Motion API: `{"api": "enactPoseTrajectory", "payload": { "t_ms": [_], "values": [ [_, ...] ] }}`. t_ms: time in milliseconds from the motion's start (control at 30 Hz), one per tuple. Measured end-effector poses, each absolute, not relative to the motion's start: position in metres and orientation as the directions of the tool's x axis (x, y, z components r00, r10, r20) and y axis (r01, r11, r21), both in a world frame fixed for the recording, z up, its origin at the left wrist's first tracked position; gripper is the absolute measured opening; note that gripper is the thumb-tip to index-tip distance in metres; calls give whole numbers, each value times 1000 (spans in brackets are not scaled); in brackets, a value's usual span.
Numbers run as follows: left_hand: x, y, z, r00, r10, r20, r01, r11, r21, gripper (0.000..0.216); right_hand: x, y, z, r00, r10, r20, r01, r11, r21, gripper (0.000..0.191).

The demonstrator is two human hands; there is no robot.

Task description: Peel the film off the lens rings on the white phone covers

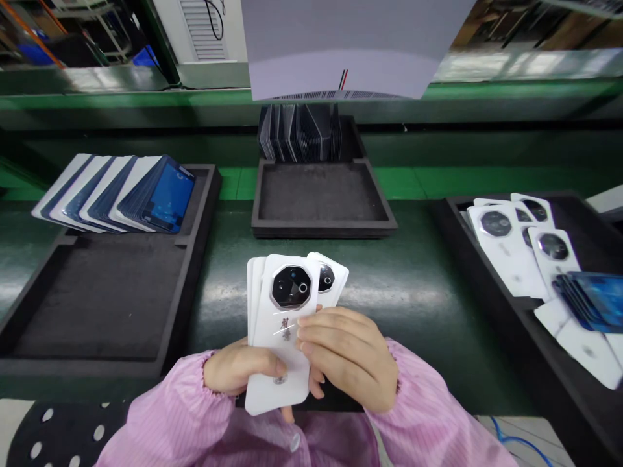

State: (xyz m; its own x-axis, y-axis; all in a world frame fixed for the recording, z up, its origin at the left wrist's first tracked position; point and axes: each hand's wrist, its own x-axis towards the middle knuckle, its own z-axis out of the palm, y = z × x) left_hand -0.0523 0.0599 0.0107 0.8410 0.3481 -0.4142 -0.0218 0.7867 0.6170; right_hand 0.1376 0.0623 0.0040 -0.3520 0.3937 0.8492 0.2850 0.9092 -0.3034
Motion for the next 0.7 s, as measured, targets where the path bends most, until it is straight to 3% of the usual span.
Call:
{"api": "enactPoseTrajectory", "payload": {
  "t_ms": [167, 333, 567, 700],
  "values": [
    [-50, 61, 15, 844, 331, -422, 7, 781, 625, 35, 142, 61, 11, -403, 464, 789, 294, 882, -369, 20],
    [-50, 60, 10, 842, 341, -418, 26, 748, 663, 41, 143, 62, -1, -344, 459, 819, 299, 880, -368, 18],
    [-52, 60, 7, 839, 306, -451, 54, 777, 627, 43, 137, 66, 0, -239, 627, 741, 529, 724, -442, 37],
    [-53, 59, 3, 851, 275, -448, 76, 778, 623, 43, 136, 68, 0, -220, 742, 633, 558, 628, -543, 54]
  ]
}}
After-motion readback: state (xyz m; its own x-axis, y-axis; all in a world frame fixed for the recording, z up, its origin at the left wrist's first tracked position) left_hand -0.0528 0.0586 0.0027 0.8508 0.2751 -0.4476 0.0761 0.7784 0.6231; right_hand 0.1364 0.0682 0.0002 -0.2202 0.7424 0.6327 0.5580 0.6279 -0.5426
